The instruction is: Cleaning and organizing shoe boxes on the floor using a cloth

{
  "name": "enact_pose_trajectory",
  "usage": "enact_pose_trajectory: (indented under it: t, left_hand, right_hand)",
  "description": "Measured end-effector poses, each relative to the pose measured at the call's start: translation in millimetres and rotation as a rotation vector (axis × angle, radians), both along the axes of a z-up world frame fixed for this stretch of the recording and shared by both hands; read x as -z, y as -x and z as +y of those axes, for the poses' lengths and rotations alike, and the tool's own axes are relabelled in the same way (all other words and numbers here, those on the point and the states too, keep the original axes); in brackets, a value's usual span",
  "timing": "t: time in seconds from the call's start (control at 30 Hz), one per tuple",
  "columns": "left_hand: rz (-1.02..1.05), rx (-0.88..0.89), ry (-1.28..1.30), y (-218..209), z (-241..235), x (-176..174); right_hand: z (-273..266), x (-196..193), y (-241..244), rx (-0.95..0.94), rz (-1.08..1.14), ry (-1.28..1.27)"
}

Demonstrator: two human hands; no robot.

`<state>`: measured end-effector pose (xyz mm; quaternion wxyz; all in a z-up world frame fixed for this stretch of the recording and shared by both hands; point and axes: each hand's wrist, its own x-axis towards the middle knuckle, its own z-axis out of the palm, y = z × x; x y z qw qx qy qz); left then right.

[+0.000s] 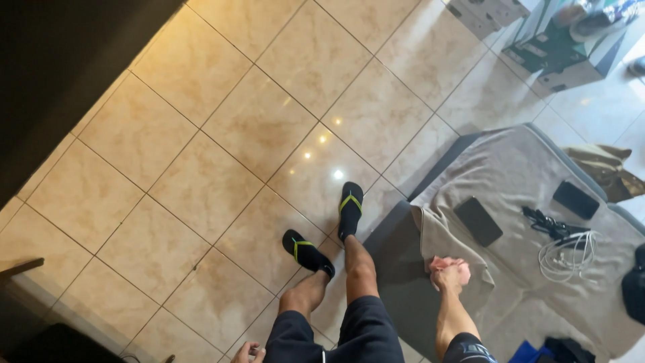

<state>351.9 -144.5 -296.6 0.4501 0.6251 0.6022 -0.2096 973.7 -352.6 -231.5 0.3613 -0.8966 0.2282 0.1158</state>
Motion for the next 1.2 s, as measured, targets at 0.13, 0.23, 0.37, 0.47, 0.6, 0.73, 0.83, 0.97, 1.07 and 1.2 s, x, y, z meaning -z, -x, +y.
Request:
enact_pose_trajectory:
  t: [0.13,0.23,0.37,0.47,0.6,0.73,0.83,0.97,1.07,1.2]
  left_hand:
    - [0.01,-0.078,0.041,-26,-1,-16]
    - [0.065,-0.072,0.122,-37,-1,-44]
    - [0.186,-0.041,0.249,-53,1,-75]
    - [0.103,-0.004,0.163,-54,-6,-81]
    - [0.102,0.031,0.297,-92,11,-133]
    - [0.041,-0.018,0.523,-133,13,-145]
    - [0.186,0.126,0.477,-169,23,-141]
    - [0.131,0.187,0.277,-216,45,-132]
    - [0.155,0.111,0.192,-273,69,-166]
    - [0.333,0.204,0.192,-371,104,-215]
  right_hand:
    - [-24,15,-9,-0.394,0.411,0.683]
    - [-39,6,-1,-0.558,0.517,0.834]
    - [-26,-44,4,-0.603,0.62,0.674]
    - [-33,-55,8,-0.58,0.597,0.627]
    - [-32,-63,19,-0.629,0.626,0.564]
    - [-24,-86,21,-0.821,0.561,0.466]
    - [-3,-113,9,-0.849,0.621,0.46]
    - [-1,-125,-33,-0.884,0.729,0.458]
    - [-5,-123,-86,-1.001,0.706,0.474]
    - [60,-178,-176,-0.986,0.807,0.487]
